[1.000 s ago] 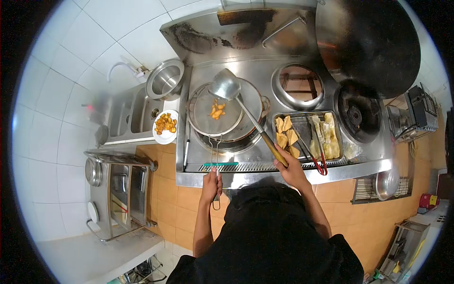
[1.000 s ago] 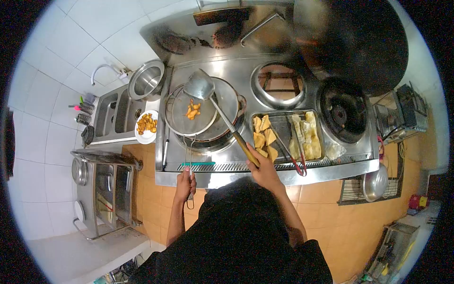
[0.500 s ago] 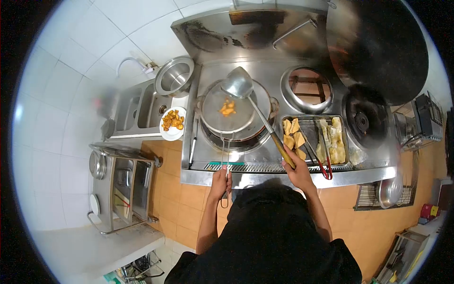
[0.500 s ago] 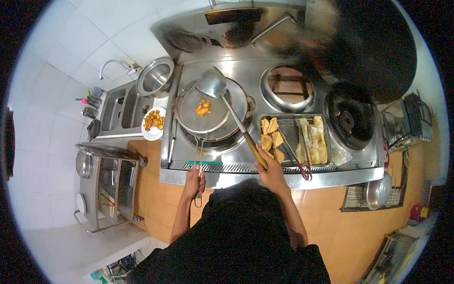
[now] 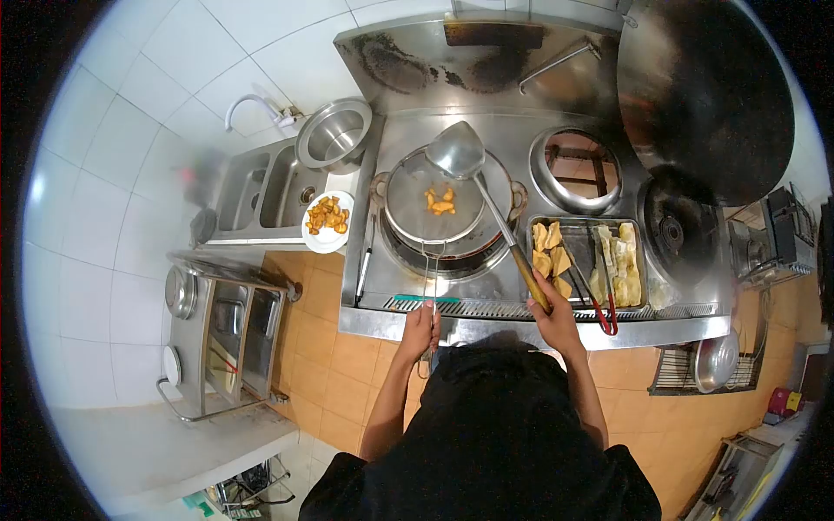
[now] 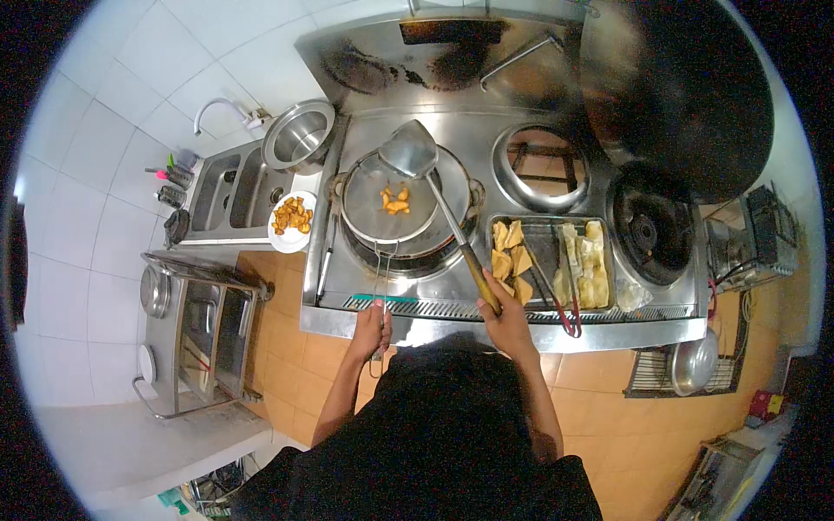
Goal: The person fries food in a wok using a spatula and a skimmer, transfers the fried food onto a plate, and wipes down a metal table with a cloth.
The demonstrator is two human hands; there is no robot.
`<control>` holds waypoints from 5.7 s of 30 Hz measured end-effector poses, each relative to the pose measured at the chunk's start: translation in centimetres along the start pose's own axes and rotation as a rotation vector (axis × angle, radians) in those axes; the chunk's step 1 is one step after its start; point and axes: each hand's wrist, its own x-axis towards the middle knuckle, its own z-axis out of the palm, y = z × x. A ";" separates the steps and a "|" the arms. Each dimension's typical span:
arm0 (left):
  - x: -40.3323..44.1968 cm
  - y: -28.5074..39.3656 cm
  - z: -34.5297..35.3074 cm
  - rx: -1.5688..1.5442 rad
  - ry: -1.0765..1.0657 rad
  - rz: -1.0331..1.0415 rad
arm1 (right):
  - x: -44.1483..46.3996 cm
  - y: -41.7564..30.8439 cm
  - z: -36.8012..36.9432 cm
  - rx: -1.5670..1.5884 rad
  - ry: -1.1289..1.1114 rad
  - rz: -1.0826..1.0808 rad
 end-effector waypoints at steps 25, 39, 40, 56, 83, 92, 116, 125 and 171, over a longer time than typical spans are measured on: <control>-0.1 0.1 -0.1 0.073 -0.045 0.017 | 0.0 -2.3 -0.6 -0.174 0.164 -0.071; 0.2 1.1 -0.4 0.063 0.023 0.045 | -0.5 -2.7 -0.8 -0.018 0.182 -0.118; 0.3 1.2 -0.4 0.067 0.037 0.073 | -0.5 -2.6 -0.8 -0.027 0.193 -0.111; -0.3 1.1 -0.7 0.045 -0.057 -0.027 | 0.2 -1.3 -0.6 0.031 0.192 -0.076; 0.8 2.0 -1.1 0.002 -0.035 0.042 | 0.0 -0.9 -0.3 0.019 0.167 -0.093; 0.8 1.4 -1.0 0.017 -0.004 0.049 | -0.1 -1.2 -0.3 0.003 0.175 -0.097; 0.6 1.1 -1.4 0.034 -0.021 0.010 | 0.1 -0.6 -0.3 -0.026 0.167 -0.063; 0.5 1.5 -0.8 0.052 -0.022 0.027 | 0.1 -1.0 -0.5 -0.003 0.167 -0.053; 0.9 2.1 -1.0 0.001 -0.042 0.039 | 0.3 -1.0 -0.2 0.038 0.133 -0.022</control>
